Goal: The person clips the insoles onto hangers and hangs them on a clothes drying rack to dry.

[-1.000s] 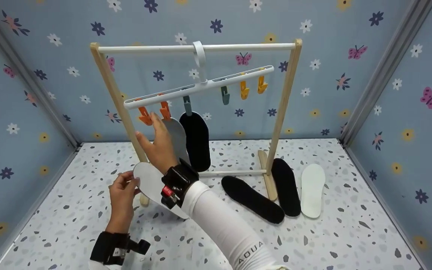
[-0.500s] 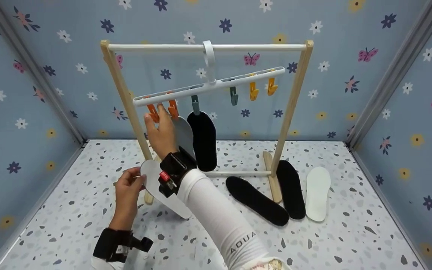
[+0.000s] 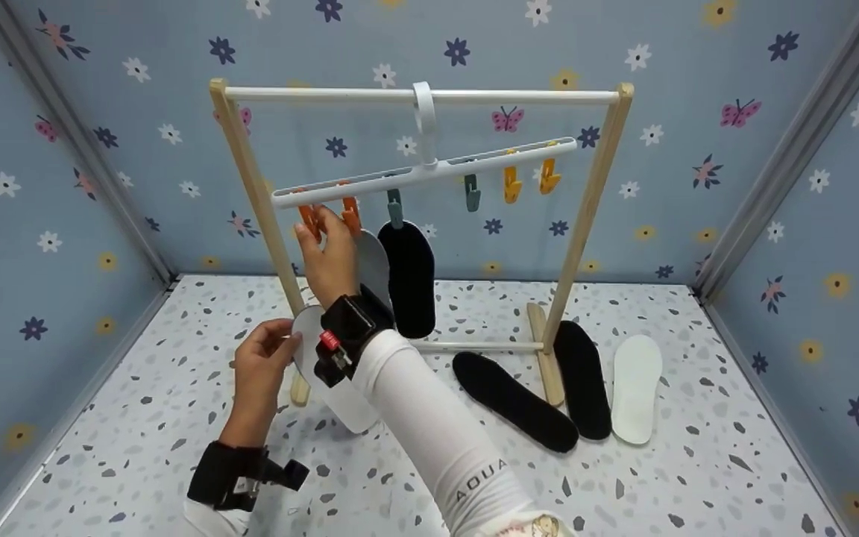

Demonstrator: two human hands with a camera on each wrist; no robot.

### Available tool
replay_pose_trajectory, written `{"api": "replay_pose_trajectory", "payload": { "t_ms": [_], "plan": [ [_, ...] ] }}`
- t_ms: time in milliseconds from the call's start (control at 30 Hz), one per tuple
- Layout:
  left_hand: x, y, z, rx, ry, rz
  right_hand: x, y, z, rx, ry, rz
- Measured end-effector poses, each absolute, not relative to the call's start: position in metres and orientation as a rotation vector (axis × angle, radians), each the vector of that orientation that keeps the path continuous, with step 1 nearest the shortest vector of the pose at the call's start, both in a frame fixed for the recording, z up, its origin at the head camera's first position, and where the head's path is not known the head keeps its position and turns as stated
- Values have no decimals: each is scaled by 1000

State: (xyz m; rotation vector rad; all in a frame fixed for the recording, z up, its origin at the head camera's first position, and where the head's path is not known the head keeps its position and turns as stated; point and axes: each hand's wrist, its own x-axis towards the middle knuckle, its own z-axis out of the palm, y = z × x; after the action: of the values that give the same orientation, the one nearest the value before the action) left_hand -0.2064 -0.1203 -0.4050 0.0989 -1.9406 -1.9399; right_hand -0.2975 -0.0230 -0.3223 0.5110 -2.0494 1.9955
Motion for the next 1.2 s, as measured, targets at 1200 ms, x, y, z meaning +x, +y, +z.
{"api": "replay_pose_trajectory", "payload": {
  "t_ms": [1200],
  "plan": [
    [-230, -118, -391, 32, -2046, -1835, -296, 0, -331, 551, -2064, 2035]
  ]
}}
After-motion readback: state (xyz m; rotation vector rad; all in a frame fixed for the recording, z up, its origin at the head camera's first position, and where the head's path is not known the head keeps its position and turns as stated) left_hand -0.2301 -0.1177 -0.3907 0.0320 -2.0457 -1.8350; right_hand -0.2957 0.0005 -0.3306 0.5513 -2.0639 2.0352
